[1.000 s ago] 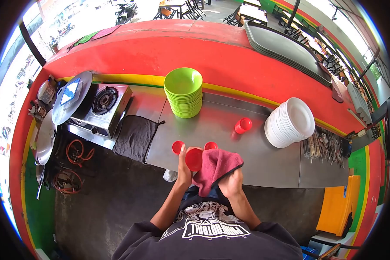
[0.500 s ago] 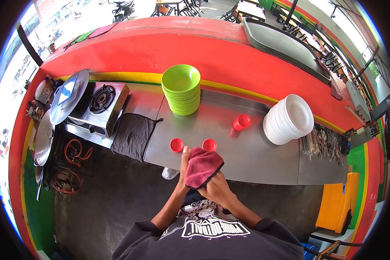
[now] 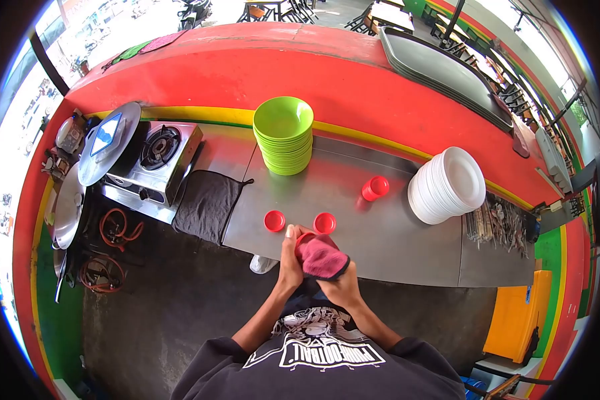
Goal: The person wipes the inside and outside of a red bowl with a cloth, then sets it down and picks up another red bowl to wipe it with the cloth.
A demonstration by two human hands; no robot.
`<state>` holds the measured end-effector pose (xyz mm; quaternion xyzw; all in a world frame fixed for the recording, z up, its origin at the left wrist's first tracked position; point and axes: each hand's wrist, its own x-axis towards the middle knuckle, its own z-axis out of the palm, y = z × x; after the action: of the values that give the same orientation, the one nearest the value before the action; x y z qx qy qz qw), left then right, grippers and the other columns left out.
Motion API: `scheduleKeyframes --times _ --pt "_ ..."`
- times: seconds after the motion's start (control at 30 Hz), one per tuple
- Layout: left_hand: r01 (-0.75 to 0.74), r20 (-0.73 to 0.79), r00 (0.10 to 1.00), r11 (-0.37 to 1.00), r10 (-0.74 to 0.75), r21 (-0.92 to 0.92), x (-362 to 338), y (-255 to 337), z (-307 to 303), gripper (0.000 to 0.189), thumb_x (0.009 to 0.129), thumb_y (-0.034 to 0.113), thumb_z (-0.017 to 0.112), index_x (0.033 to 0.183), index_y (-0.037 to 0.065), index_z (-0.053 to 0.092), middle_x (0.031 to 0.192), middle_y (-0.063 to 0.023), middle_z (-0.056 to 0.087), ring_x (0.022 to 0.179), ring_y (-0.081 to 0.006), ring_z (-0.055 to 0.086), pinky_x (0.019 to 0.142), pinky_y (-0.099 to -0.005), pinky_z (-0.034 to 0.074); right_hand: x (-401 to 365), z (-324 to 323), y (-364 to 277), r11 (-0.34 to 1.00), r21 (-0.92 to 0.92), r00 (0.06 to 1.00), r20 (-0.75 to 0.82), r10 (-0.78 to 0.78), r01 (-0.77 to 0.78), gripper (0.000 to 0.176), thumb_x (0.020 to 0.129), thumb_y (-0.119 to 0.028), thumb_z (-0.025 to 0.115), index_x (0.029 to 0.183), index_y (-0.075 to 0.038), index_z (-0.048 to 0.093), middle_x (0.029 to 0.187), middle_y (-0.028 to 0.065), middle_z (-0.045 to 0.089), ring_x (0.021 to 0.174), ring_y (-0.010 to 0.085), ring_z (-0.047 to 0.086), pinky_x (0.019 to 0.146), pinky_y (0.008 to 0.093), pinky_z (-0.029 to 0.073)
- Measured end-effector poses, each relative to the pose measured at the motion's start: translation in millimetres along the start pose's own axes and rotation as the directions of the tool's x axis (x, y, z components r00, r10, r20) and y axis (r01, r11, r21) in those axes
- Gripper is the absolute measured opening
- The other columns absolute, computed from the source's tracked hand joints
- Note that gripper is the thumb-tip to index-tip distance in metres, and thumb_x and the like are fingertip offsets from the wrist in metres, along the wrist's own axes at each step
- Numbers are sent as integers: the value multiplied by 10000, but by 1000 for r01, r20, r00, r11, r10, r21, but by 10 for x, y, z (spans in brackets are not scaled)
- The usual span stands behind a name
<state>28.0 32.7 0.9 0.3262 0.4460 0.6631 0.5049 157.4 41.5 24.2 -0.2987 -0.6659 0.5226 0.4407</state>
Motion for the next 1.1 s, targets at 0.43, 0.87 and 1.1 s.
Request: scheduleKeyframes --times 0.43,0.87,1.1 --pt "4 -106 994 998 2 56 18 -101 76 588 1042 433 228 927 -27 576 869 -98 639 831 -167 560 832 -319 438 -76 -28 95 812 -547 979 111 -170 203 293 745 -5 674 1037 2 644 1093 181 653 972 380 639 823 431 527" --pt "-3 -56 998 998 6 67 5 -70 -4 636 1018 516 234 900 -14 564 862 -88 613 820 -152 539 783 -325 430 -49 -80 -59 953 200 972 105 210 -227 279 828 2 666 1103 28 620 995 103 678 933 218 667 843 333 506" --pt "-70 -131 988 993 82 90 -3 2 19 561 1028 447 274 894 -11 569 831 -82 604 784 -150 539 766 -306 438 -10 0 -4 858 -463 971 190 -147 221 295 792 -51 688 1080 -12 633 1048 174 672 977 371 647 867 421 507"
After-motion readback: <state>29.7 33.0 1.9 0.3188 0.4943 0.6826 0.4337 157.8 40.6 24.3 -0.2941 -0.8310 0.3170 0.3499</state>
